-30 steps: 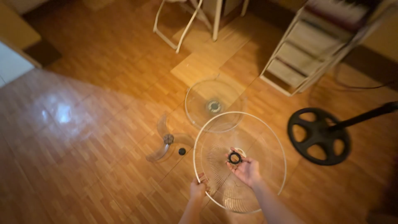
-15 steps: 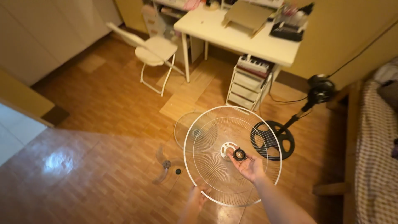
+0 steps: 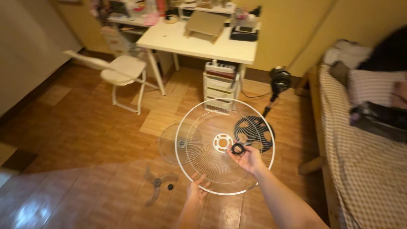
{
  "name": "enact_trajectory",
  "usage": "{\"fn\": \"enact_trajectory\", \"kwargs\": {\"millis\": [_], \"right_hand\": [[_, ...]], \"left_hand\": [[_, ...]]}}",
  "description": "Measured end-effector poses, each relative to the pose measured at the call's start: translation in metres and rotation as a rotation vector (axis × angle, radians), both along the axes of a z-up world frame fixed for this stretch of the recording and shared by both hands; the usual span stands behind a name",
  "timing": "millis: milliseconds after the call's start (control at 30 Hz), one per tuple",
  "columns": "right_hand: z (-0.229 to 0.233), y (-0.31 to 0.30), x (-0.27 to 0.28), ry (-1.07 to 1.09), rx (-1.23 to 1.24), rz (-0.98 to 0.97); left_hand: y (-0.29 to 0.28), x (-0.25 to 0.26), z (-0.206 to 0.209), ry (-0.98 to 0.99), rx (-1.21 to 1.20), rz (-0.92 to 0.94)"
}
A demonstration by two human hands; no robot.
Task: The person disassembles a standing electric fan by removing the front grille, fan blades, and rear grille, then reassembles the components in reverse order. The process is performed by hand without tools, and the fan is returned to its original assembled state.
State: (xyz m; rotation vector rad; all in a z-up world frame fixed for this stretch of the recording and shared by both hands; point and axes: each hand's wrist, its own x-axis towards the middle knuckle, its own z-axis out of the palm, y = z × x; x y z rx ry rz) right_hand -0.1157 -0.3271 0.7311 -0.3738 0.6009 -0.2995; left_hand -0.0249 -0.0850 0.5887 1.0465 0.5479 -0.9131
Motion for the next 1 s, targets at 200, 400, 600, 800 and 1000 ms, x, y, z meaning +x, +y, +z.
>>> {"fn": "enact_trajectory", "kwargs": {"millis": [200,400,600,800,1000], "right_hand": [[0.002,-0.021,-0.018,0.425,-1.290,0.045],[0.029,-0.063,-0.043,0.569,-1.503,0.133],[0.037,-0.141,-0.022,0.455,-1.748,0.206],[0.080,-0.212,-0.023,0.550,-1.998,0.159],[0.120,-0.261,-0.010,0.862,-2.210,0.299]], "left_hand": [[-0.054,0.004,0.031,-0.015,0.159,0.020],[-0.137,0.015,0.075,-0.286,0.439,-0.007],[-0.241,0.044,0.147,-0.783,0.986,-0.487],[-0.354,0.033,0.187,-1.238,0.936,-0.640],[-0.442,0.018,0.216,-1.639,0.795,-0.912]]}}
